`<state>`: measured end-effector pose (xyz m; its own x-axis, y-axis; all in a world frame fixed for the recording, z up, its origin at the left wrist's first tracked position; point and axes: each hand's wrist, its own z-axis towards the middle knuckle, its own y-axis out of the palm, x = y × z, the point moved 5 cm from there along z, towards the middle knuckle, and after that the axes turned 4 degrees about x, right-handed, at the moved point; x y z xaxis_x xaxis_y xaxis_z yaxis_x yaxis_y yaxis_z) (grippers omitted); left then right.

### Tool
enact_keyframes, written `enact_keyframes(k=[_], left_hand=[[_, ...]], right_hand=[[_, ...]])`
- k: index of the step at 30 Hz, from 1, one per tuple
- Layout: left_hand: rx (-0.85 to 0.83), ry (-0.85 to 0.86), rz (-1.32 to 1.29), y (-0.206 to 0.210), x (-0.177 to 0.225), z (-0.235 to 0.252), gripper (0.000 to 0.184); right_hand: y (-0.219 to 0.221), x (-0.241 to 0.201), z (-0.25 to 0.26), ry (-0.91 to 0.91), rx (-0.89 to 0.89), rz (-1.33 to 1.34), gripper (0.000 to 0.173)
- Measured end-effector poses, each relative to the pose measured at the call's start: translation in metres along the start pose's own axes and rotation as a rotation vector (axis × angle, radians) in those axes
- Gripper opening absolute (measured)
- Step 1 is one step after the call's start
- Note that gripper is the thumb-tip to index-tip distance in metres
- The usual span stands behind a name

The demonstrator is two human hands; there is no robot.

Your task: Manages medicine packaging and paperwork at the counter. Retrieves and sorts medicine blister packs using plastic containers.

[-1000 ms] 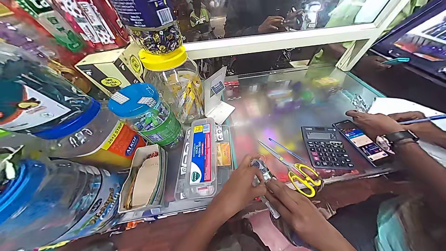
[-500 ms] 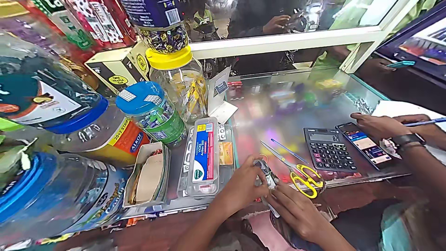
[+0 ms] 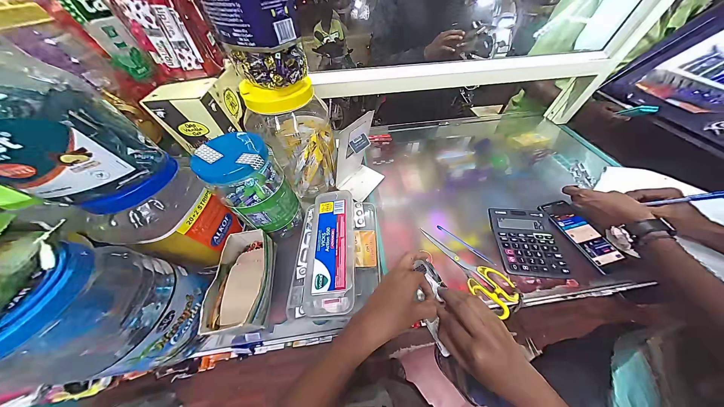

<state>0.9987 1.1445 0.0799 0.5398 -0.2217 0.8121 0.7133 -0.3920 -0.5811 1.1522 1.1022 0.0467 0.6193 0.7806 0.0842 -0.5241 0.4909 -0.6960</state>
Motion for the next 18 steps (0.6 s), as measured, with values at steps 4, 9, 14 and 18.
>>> enact_keyframes(k=[4, 9, 14, 18], left_hand=[[0.052, -0.071, 0.034, 0.009, -0.001, 0.0, 0.02], [0.342, 0.024, 0.026, 0.022, -0.013, -0.013, 0.02], [0.684, 0.058, -0.297, 0.046, -0.034, -0.049, 0.059], [0.618, -0.046, -0.914, 0.065, -0.026, -0.078, 0.085]], right_hand=[[-0.002, 0.0, -0.011, 0.084, 0.098, -0.083, 0.032], [-0.006, -0.006, -0.014, 0.433, 0.074, -0.039, 0.071], [-0.003, -0.012, -0.019, 0.693, 0.037, 0.129, 0.082], [-0.021, -0.022, -0.013, 0.832, 0.101, 0.51, 0.079]])
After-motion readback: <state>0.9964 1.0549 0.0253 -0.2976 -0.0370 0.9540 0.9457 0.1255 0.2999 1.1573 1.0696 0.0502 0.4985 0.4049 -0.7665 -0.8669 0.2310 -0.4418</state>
